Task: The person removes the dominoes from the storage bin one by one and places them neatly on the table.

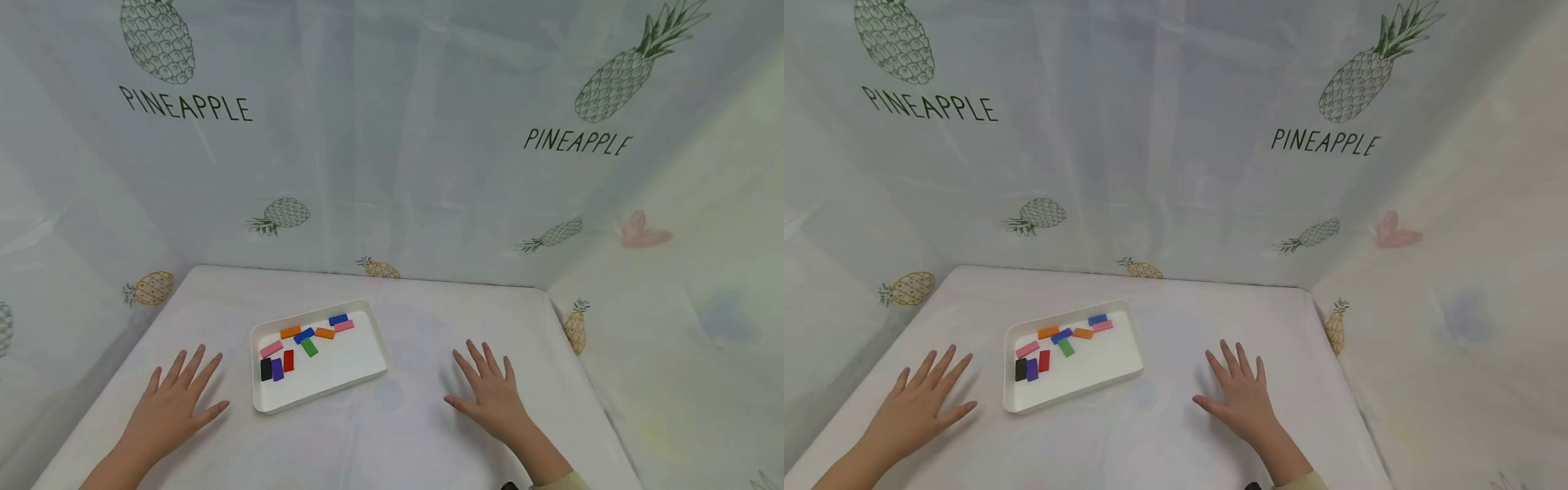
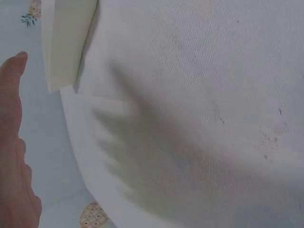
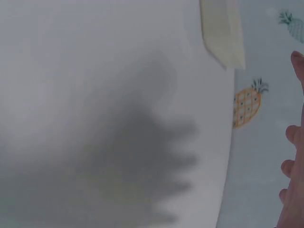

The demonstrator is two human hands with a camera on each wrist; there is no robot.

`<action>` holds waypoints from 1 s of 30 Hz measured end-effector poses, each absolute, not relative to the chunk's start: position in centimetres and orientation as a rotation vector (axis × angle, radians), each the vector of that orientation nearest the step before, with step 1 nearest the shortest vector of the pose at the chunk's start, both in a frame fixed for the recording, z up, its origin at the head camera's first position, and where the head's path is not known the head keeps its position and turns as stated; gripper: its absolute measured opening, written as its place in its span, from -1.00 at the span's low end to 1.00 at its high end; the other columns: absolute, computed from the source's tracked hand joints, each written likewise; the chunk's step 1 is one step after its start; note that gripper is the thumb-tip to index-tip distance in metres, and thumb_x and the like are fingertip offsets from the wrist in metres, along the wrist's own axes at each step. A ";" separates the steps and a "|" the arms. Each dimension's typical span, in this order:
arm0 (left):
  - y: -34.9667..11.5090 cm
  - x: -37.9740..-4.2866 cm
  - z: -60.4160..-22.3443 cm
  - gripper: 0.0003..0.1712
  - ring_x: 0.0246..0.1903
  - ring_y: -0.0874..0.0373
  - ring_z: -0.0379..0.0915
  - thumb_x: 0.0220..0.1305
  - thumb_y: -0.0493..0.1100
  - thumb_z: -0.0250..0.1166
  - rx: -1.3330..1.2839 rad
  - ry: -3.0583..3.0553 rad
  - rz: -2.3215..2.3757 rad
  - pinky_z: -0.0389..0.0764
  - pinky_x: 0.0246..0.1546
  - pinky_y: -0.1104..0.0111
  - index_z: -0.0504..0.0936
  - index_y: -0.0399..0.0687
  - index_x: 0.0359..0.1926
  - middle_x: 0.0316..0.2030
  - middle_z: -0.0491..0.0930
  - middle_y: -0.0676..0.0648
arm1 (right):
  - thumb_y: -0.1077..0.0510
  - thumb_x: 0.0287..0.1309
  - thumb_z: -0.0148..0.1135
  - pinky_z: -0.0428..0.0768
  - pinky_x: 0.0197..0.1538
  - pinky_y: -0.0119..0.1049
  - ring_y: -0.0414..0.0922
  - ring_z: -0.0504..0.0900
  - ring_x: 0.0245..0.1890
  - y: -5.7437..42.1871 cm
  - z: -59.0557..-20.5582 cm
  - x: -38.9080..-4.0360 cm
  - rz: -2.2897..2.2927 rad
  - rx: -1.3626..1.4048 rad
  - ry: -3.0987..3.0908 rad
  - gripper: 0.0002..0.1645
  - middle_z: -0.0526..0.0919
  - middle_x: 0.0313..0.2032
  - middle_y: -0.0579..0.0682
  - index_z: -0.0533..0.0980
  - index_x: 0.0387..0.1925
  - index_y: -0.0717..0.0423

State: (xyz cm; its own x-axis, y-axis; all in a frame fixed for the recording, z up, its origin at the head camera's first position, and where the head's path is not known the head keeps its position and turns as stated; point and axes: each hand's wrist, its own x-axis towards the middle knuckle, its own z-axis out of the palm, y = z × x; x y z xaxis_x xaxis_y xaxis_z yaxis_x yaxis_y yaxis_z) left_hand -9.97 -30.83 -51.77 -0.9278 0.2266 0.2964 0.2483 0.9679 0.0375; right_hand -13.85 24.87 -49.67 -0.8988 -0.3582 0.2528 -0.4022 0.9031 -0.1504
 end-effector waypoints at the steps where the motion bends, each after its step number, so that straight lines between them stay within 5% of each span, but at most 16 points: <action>1: -30.7 -10.0 -51.8 0.18 0.45 -0.31 -0.25 0.06 0.29 0.37 -0.344 -2.828 -0.109 -0.67 0.30 -0.03 -0.07 0.12 0.55 0.49 -0.05 -0.28 | -0.47 0.07 0.18 -0.09 0.27 0.43 0.22 -0.01 0.45 24.2 -49.6 -14.0 0.319 0.586 -2.846 0.01 0.12 0.47 0.12 0.26 0.43 -0.06; 8: -29.0 -10.7 -51.6 0.14 0.42 -0.34 -0.20 0.08 0.29 0.36 -0.286 -2.874 -0.202 -0.50 0.30 -0.20 0.00 0.01 0.53 0.48 -0.06 -0.31 | -0.41 0.07 0.23 -0.08 0.31 0.39 0.20 -0.02 0.46 19.5 -48.9 -15.3 0.528 0.650 -2.827 0.00 0.10 0.47 0.10 0.25 0.43 -0.02; 16: -25.7 -11.7 -52.0 0.12 0.36 -0.46 -0.13 0.09 0.24 0.38 -0.152 -2.998 -0.539 -0.04 0.18 -0.42 0.10 -0.30 0.45 0.40 0.01 -0.46 | -0.28 0.04 0.35 0.08 0.32 0.30 0.15 0.07 0.44 14.6 -48.7 -16.7 0.804 0.685 -2.808 -0.01 0.16 0.45 0.10 0.25 0.42 0.01; 25: -22.8 -12.2 -53.9 0.38 0.39 -0.47 -0.32 0.10 0.22 0.40 0.269 -2.972 -1.303 -0.11 0.21 -0.38 -0.44 -0.10 0.52 0.47 -0.26 -0.43 | -0.23 -0.02 0.44 0.33 0.28 0.15 0.04 0.24 0.36 10.3 -48.9 -18.9 1.326 0.576 -2.766 -0.05 0.29 0.36 0.00 0.32 0.35 0.00; 30: -21.8 -12.0 -55.5 0.46 0.41 -0.42 -0.33 0.04 0.18 0.46 0.351 -2.890 -1.432 -0.23 0.25 -0.34 -0.50 -0.13 0.50 0.48 -0.27 -0.39 | -0.12 -0.05 0.52 0.38 0.25 0.14 0.12 0.30 0.31 8.2 -49.1 -19.8 1.676 0.515 -2.700 -0.05 0.31 0.33 0.02 0.31 0.35 -0.01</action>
